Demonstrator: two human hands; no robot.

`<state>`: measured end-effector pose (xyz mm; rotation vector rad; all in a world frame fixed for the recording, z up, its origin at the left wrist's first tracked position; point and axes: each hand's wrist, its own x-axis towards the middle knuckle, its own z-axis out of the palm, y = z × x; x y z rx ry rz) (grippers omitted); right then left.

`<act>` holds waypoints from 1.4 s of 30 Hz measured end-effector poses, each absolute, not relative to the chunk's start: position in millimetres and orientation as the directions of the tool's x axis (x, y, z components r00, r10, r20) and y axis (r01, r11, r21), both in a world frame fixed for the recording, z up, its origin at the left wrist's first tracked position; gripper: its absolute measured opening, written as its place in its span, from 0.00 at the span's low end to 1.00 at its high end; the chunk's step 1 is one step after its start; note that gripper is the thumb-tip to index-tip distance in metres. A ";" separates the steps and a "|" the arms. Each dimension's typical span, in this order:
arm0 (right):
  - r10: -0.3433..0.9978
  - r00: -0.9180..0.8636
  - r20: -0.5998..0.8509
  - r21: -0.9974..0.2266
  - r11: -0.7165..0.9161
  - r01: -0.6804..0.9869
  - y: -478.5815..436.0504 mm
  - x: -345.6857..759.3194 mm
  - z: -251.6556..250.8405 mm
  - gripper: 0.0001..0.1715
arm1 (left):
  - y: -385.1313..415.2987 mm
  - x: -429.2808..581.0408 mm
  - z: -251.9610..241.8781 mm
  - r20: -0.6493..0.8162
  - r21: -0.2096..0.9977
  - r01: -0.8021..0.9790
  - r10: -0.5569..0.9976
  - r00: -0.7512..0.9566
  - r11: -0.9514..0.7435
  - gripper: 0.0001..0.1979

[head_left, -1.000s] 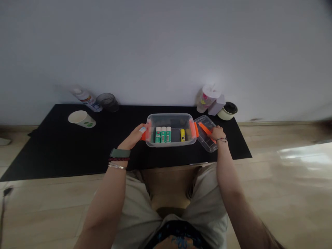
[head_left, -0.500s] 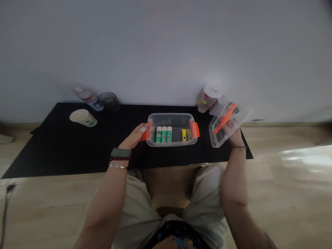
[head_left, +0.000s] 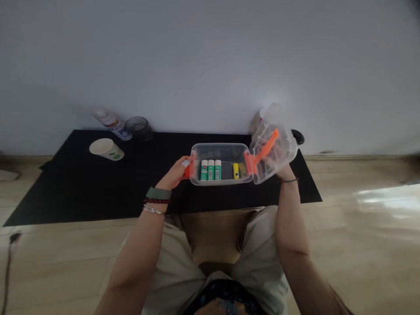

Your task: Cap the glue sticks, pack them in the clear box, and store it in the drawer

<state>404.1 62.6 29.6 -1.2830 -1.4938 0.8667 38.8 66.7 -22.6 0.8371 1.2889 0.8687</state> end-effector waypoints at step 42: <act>0.909 -0.406 0.093 -0.336 0.412 0.847 76.5 314.9 11.3 0.25 | 73.1 57.7 -24.7 -0.287 0.954 -0.065 0.953 0.095 0.293 0.17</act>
